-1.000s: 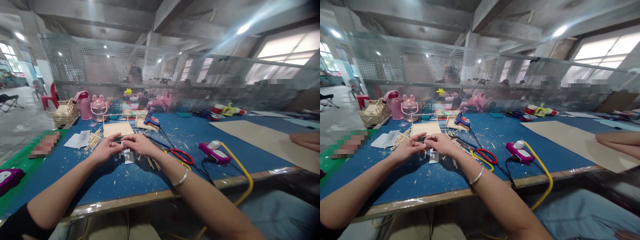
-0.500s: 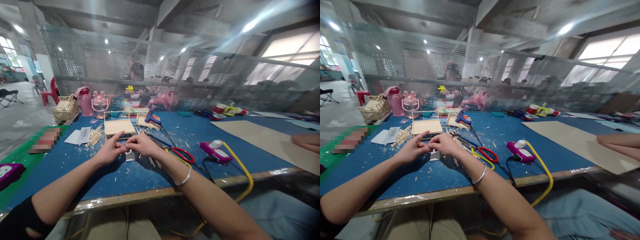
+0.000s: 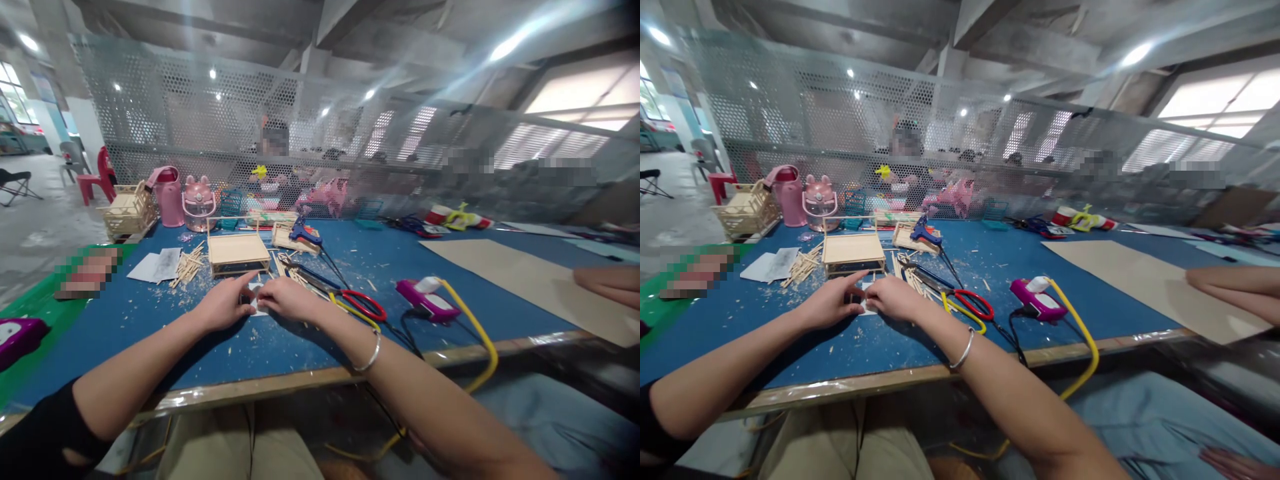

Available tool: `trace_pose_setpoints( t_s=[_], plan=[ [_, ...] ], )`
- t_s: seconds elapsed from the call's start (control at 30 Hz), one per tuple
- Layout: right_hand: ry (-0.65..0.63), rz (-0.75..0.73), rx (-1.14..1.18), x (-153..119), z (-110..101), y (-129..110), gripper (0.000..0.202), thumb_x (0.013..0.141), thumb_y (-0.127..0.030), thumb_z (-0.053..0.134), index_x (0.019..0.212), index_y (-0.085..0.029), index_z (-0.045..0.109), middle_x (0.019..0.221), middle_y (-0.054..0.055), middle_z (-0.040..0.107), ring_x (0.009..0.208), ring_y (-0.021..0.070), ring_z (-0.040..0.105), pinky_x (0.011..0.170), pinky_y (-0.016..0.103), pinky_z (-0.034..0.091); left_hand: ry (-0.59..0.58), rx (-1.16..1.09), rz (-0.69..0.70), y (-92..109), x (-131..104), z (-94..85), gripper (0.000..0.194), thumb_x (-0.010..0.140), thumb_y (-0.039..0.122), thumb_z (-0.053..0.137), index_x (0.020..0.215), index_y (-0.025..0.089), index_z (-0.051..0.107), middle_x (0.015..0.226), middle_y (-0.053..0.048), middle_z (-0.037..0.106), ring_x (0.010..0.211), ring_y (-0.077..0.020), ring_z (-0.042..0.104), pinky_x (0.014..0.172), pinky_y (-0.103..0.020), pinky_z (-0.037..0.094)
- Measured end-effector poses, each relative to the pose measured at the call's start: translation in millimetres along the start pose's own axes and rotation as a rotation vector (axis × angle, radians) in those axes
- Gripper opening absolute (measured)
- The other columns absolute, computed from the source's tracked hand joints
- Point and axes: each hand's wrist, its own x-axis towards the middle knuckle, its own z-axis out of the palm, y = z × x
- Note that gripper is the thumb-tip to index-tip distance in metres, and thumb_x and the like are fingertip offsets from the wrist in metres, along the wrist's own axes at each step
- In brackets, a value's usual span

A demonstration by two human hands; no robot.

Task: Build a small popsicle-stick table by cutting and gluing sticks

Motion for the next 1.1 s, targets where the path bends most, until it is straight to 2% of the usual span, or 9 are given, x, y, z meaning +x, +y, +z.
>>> trace_pose_setpoints(
  t_s=[0.17,0.3,0.4,0.63,0.83,1.0,1.1],
  plan=[
    [-0.029,0.000,-0.049,2.7,-2.1,-5.5,0.015,0.077,-0.018,0.052,0.073,-0.015,0.066,0.068,0.006,0.065,0.058,0.0122,0.051,0.053,0.021,0.031,0.022,0.079,0.007,1.5,-1.6,2.5,0.072,0.061,0.026,0.068,0.127,0.023,0.040,0.095,-0.006,0.068,0.096,-0.0275,0.055,0.081,-0.032,0.035],
    [-0.086,-0.003,-0.060,4.6,-3.9,-8.0,0.016,0.077,-0.017,0.050,0.074,-0.013,0.066,0.068,0.007,0.064,0.058,0.0123,0.052,0.053,0.021,0.031,-0.060,0.201,-0.050,4.9,-0.7,0.5,0.073,0.066,0.027,0.063,0.132,0.020,0.032,0.102,-0.006,0.066,0.102,-0.0258,0.053,0.084,-0.032,0.036],
    [-0.116,0.012,-0.049,5.6,-4.4,-9.1,0.017,0.077,-0.018,0.049,0.075,-0.012,0.066,0.068,0.007,0.065,0.057,0.0123,0.051,0.052,0.021,0.030,-0.099,0.265,-0.080,8.7,0.4,0.1,0.071,0.067,0.031,0.062,0.131,0.018,0.033,0.104,-0.006,0.065,0.099,-0.0232,0.055,0.082,-0.030,0.038],
    [-0.091,0.199,0.151,4.1,-3.8,-9.2,0.014,0.073,-0.014,0.052,0.071,-0.013,0.066,0.059,0.002,0.061,0.051,0.0083,0.046,0.050,0.018,0.029,-0.040,0.376,-0.053,12.3,1.0,5.2,0.066,0.069,0.029,0.061,0.129,0.018,0.037,0.095,-0.003,0.068,0.095,-0.0233,0.054,0.078,-0.030,0.038],
    [-0.032,0.164,0.182,0.8,-0.7,-7.9,0.015,0.073,-0.015,0.052,0.071,-0.012,0.067,0.058,0.002,0.060,0.053,0.0089,0.046,0.051,0.019,0.029,-0.007,0.329,-0.008,8.2,0.5,8.3,0.063,0.068,0.024,0.062,0.127,0.019,0.040,0.084,-0.002,0.068,0.082,-0.0195,0.057,0.073,-0.028,0.039],
    [-0.033,0.306,0.388,2.1,4.0,-5.9,0.013,0.069,-0.023,0.060,0.067,-0.013,0.067,0.052,-0.002,0.056,0.049,0.0072,0.043,0.048,0.018,0.029,0.008,0.280,-0.010,9.6,-0.1,11.6,0.057,0.070,0.018,0.058,0.125,0.018,0.042,0.082,-0.003,0.068,0.078,-0.0179,0.058,0.070,-0.027,0.040],
    [-0.017,0.341,0.412,3.2,5.1,-6.1,0.013,0.067,-0.024,0.062,0.063,-0.013,0.067,0.048,-0.003,0.052,0.048,0.0068,0.041,0.047,0.018,0.027,0.018,0.284,-0.001,10.4,-0.2,12.9,0.055,0.070,0.017,0.058,0.123,0.018,0.045,0.081,-0.003,0.068,0.079,-0.0186,0.057,0.072,-0.027,0.040]
  ],
)
